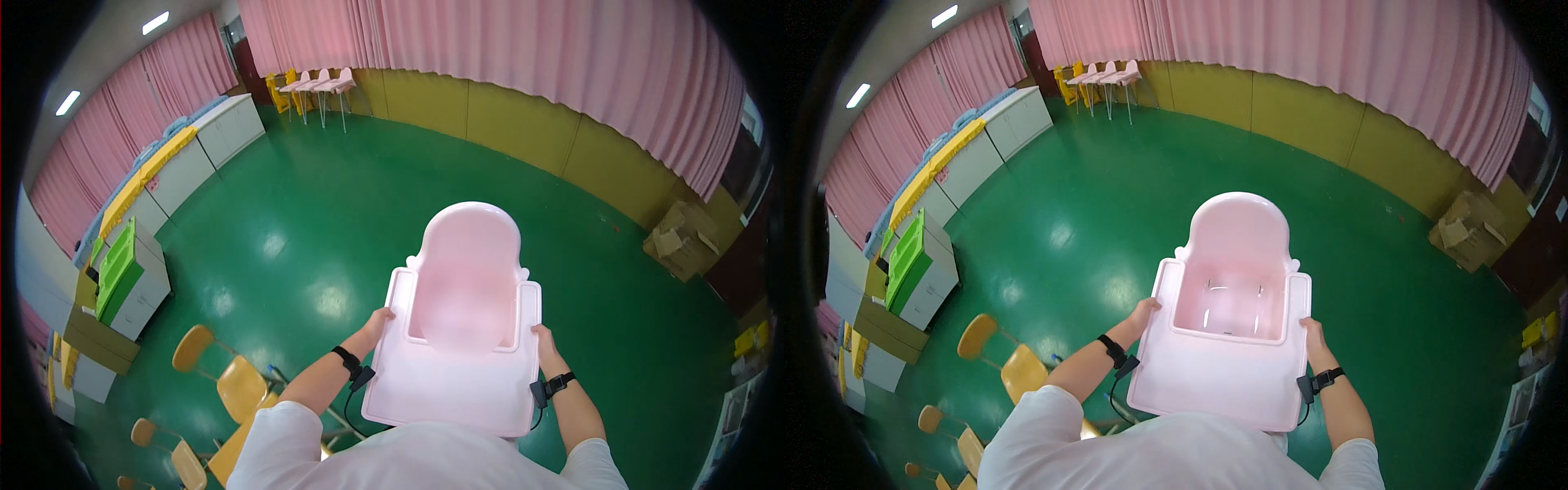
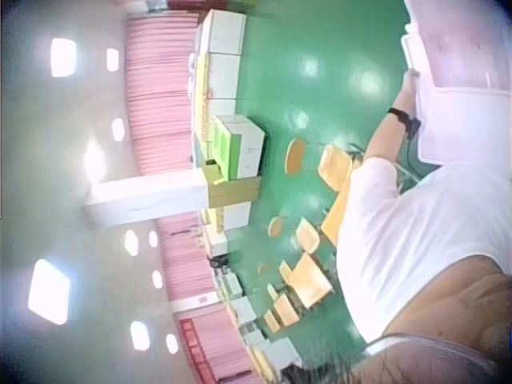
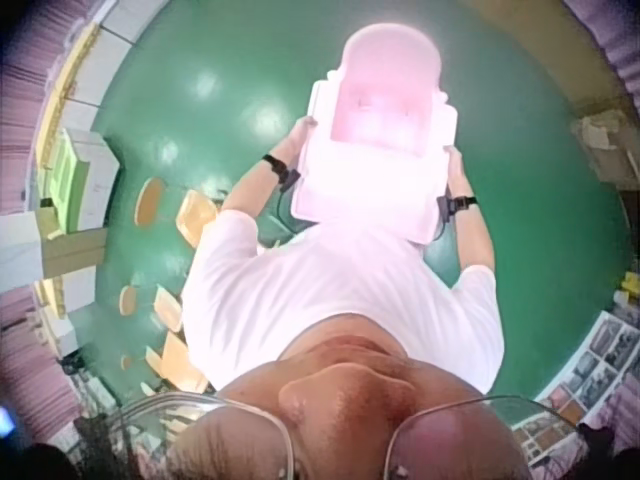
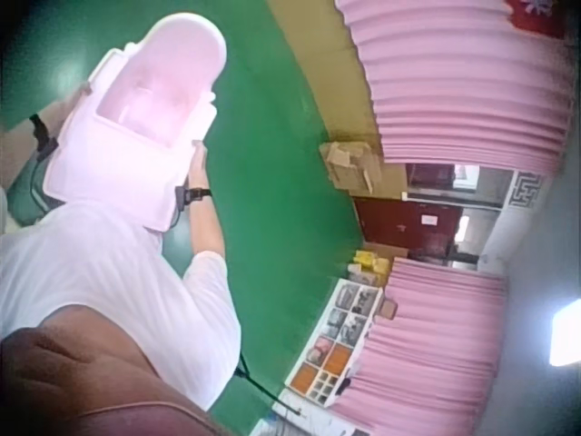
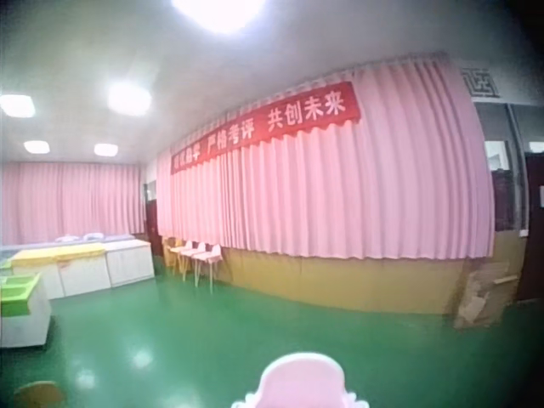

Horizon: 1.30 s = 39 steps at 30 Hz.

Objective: Arranging and organizing various chairs, including wooden chairs and pink baby high chairs, in a classroom.

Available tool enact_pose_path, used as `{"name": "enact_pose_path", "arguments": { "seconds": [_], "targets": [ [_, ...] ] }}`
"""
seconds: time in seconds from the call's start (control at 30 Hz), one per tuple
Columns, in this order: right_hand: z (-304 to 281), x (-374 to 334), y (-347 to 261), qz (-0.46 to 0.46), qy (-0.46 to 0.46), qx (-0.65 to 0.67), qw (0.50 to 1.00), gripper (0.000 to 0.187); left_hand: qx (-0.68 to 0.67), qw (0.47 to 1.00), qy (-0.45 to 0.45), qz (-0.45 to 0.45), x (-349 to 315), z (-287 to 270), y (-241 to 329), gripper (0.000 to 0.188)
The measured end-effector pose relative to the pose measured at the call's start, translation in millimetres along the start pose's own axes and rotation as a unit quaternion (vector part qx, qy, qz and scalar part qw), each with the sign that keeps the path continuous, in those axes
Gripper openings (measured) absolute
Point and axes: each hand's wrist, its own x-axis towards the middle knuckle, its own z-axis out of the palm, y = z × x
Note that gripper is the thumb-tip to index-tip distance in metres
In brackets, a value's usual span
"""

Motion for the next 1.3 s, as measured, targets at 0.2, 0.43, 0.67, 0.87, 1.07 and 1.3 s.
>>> {"name": "enact_pose_path", "arguments": {
  "seconds": [0.2, 0.43, 0.67, 0.87, 1.07, 1.3],
  "targets": [
    [62.3, 213.1, -96.8, -0.01, -0.017, -0.047, 0.999, 0.04, -0.02, 0.997, 0.062, 0.041, 142.3, -31.8, 114.6, 0.043],
    [203.1, 390.6, -219.3, -0.026, -0.126, -0.148, 0.981, 0.037, -0.132, 0.982, 0.122, 0.061, 213.7, -90.2, 237.6, 0.048],
    [324.3, 585.8, -287.0, 0.023, -0.178, -0.17, 0.969, 0.04, -0.145, 0.972, 0.158, 0.092, 337.9, -169.2, 367.9, 0.052],
    [411.4, 721.5, -335.3, -0.038, -0.112, -0.164, 0.979, 0.037, -0.142, 0.978, 0.119, 0.096, 450.8, -233.3, 508.8, 0.049],
    [497.3, 884.5, -382.9, 0.015, -0.133, -0.107, 0.985, 0.039, -0.1, 0.98, 0.154, 0.078, 595.6, -311.8, 635.8, 0.045],
    [656.3, 1097.0, -478.2, 0.025, -0.179, -0.19, 0.965, 0.044, -0.123, 0.971, 0.174, 0.106, 749.8, -417.3, 789.4, 0.048]
  ]
}}
